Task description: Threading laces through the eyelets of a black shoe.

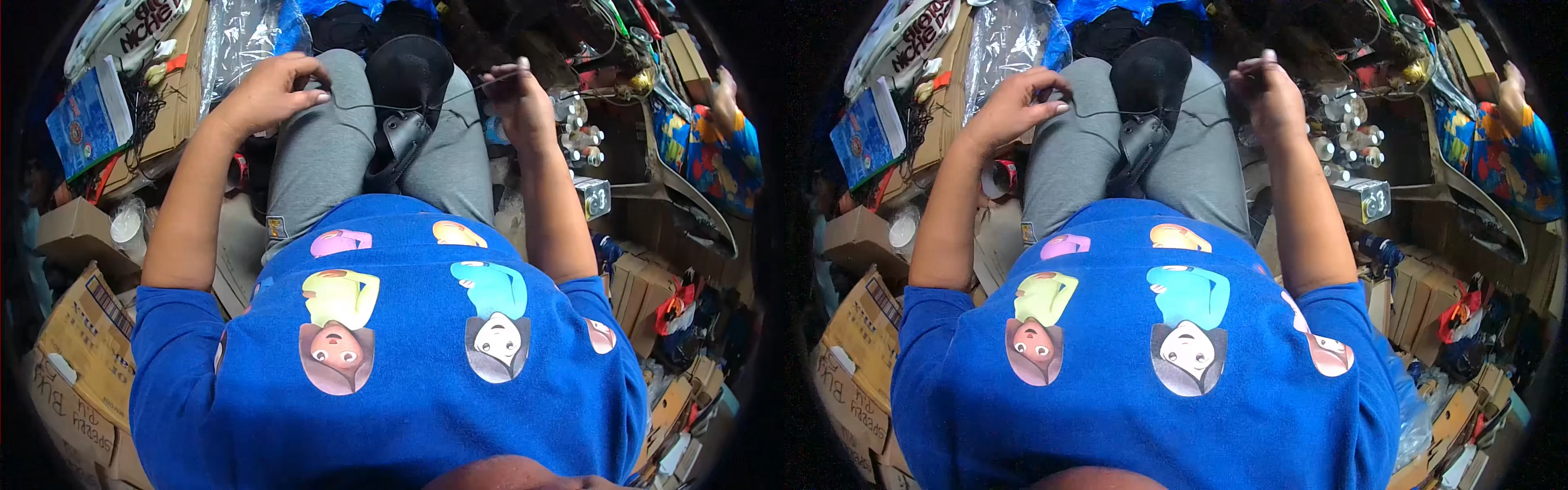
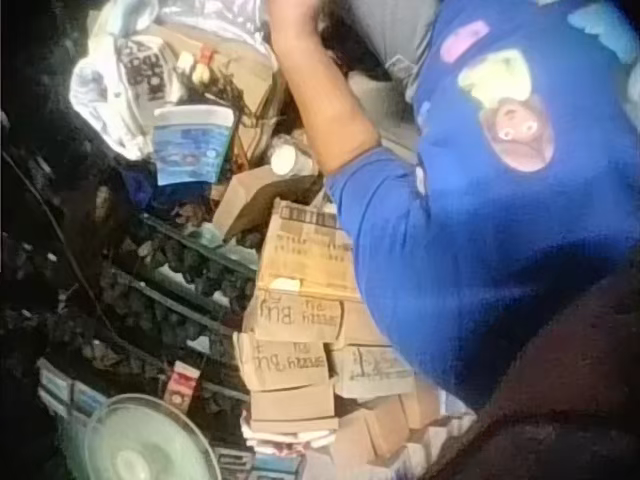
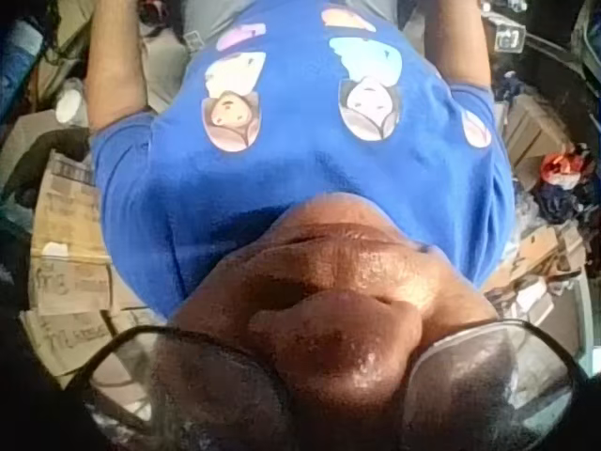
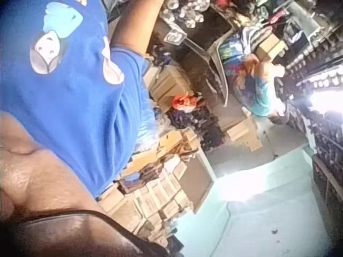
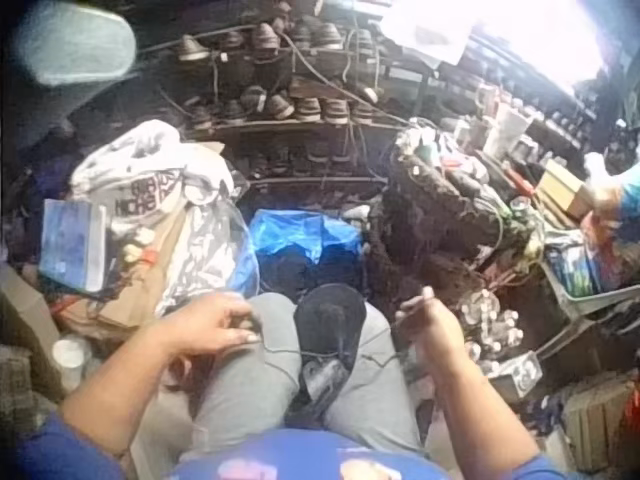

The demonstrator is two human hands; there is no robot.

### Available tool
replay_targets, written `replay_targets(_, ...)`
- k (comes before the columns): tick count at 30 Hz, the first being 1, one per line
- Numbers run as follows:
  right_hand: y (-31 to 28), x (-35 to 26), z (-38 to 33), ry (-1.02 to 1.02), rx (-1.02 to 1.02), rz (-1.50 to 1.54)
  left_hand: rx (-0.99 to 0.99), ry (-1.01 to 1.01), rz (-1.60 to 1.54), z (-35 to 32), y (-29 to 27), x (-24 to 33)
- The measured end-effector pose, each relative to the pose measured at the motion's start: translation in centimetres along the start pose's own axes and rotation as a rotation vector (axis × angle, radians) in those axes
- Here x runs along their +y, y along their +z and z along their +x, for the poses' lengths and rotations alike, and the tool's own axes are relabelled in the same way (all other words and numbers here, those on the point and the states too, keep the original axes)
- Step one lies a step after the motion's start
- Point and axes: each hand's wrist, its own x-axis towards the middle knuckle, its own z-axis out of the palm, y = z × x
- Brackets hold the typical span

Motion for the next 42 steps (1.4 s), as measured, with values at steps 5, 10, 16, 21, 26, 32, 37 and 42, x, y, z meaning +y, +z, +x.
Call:
replay_targets(5, 0.9, 0.3, -0.3, 0.218, -0.256, 0.84, 0.29, 0.574, 0.343, 1.0, 4.0, 0.8)
replay_targets(10, 0.2, 1.2, -0.4, 0.404, -0.214, 0.855, 0.083, 0.2, -0.086, -0.6, -0.5, -2.5)
replay_targets(16, 0.8, 0.8, -0.6, 0.378, -0.178, 0.72, 0.319, 0.214, -1.141, -1.3, -0.6, -2.9)
replay_targets(21, 0.1, 0.3, -1.4, 0.317, -0.173, 0.539, 0.138, 0.445, -1.992, 1.4, 2.9, -1.8)
replay_targets(26, -2.2, 1.4, -4.1, 0.218, -0.167, 0.456, 0.142, 0.229, -1.784, 1.0, 3.3, -6.0)
replay_targets(32, -9.9, -1.6, -4.9, 0.219, -0.099, -0.7, 0.67, 0.027, -0.697, -2.3, -0.9, -9.9)
replay_targets(37, -5.1, -4.8, -3.1, -0.121, -0.207, -0.774, 0.837, 0.471, 0.147, -4.1, 4.9, -2.0)
replay_targets(42, 6.3, -5.6, 1.0, -0.344, -0.578, -1.331, 0.476, 0.393, 0.365, -3.1, 9.8, 5.9)
